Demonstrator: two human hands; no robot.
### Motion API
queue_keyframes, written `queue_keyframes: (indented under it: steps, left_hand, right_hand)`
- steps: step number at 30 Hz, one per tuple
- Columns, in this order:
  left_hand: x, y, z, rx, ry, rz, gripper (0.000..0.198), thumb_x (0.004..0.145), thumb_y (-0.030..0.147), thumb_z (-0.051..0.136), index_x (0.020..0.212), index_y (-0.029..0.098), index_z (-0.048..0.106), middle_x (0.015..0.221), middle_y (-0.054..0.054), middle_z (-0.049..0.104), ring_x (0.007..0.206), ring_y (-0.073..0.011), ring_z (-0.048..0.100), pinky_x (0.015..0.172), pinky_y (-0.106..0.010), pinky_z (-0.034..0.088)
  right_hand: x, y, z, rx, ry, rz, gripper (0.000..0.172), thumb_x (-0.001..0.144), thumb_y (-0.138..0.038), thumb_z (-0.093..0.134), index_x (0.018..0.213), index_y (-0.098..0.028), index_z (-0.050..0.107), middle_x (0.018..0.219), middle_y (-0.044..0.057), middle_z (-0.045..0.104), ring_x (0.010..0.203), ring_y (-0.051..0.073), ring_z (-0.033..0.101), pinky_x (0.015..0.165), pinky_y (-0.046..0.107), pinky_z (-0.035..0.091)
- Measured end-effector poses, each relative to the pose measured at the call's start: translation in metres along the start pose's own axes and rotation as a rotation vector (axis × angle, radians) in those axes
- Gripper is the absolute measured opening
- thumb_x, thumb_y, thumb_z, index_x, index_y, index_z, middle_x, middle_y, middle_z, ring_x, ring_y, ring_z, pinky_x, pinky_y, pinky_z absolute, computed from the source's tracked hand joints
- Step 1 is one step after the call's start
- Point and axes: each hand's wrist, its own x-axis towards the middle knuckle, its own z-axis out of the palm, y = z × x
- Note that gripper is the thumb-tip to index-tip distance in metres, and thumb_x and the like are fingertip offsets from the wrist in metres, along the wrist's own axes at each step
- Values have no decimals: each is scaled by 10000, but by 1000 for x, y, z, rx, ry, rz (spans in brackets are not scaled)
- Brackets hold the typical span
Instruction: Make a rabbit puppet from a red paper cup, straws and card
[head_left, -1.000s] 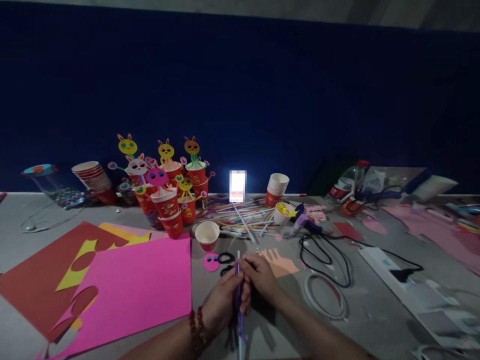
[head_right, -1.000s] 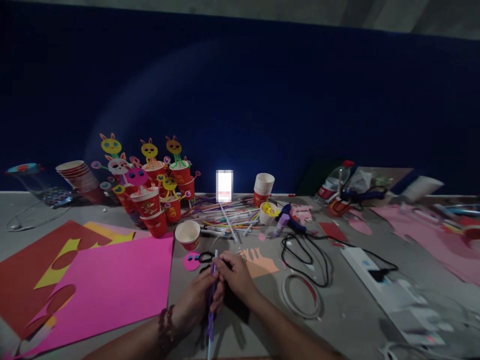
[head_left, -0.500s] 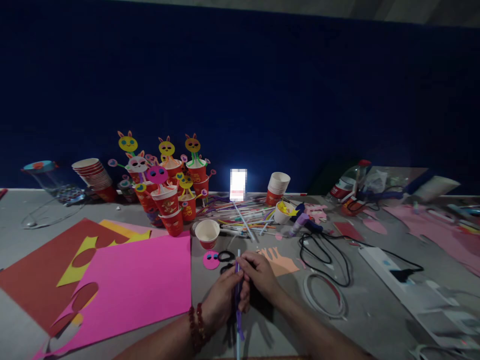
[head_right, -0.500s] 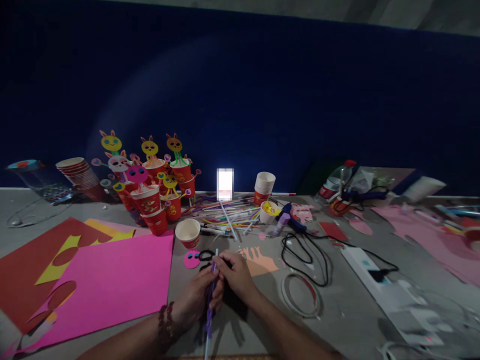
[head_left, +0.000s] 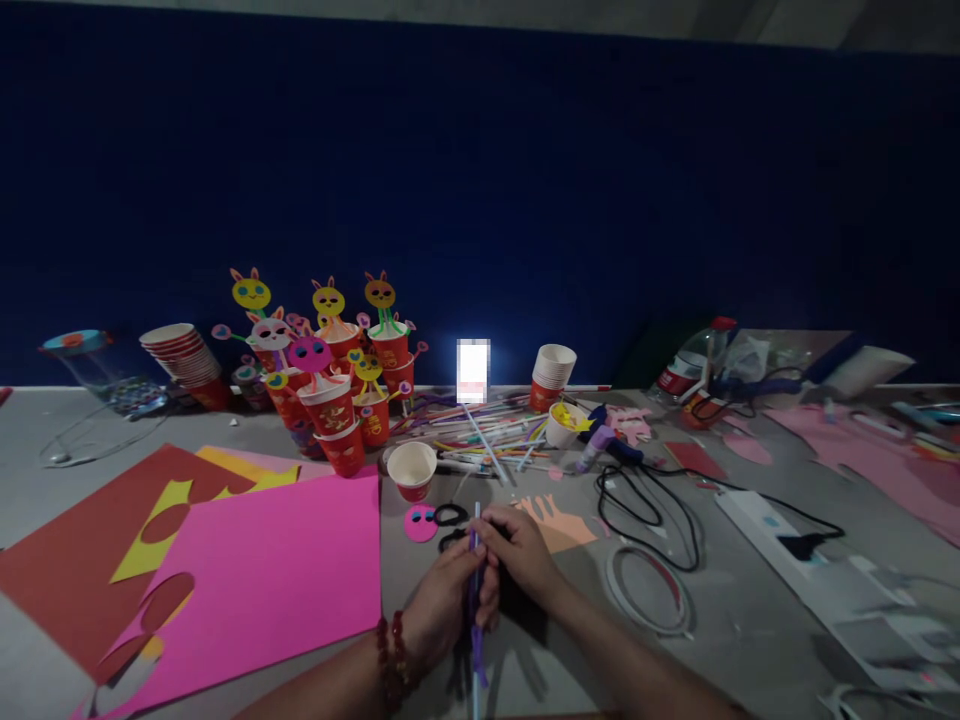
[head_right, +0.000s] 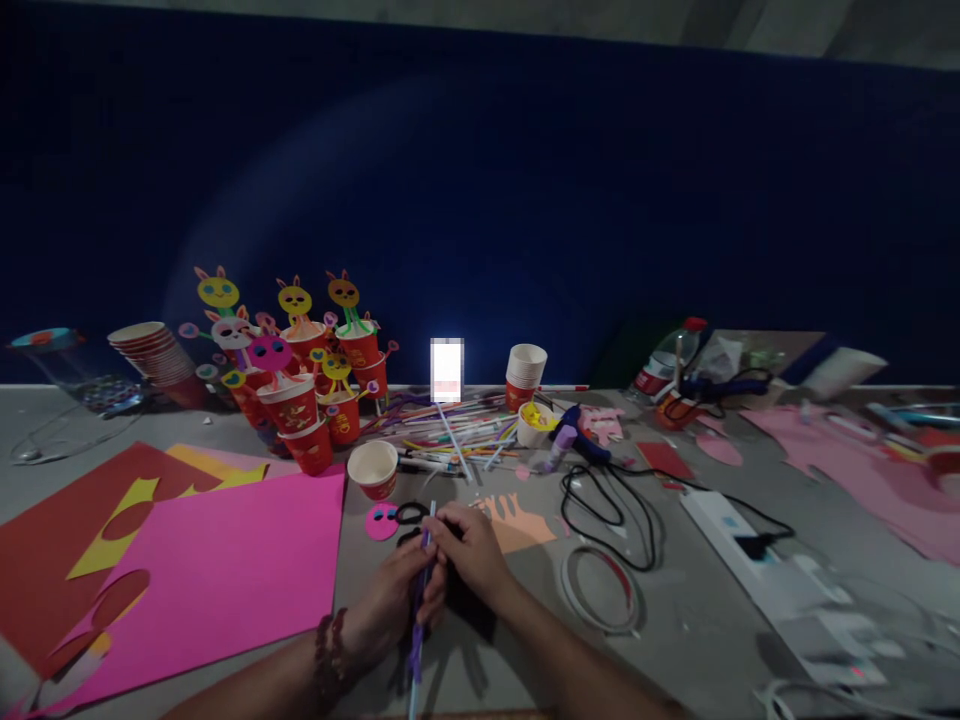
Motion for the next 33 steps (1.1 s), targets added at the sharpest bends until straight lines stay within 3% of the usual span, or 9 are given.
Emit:
queue_keyframes:
  steps: [20,33]
  left_hand:
    - [0,-1,0,-16,-18,3,291,811,432,629,786,157,537,455,57,514,278,-67,380,329,-200,363]
    - [1,0,1,-12,-27,2,308,806,450,632,781,166,514,454,63,509,281,-66,380,339,-197,344]
  right_hand:
    - [0,-5,-1,-29,4,15,451,899,-533,532,623,-192,642,541,-27,511,605,150,530,631,257,398]
    - [1,-4,0,-16,5,38,447,889,-548,535,613,-199,585,528,-36,486,602,148,518,630,248,404]
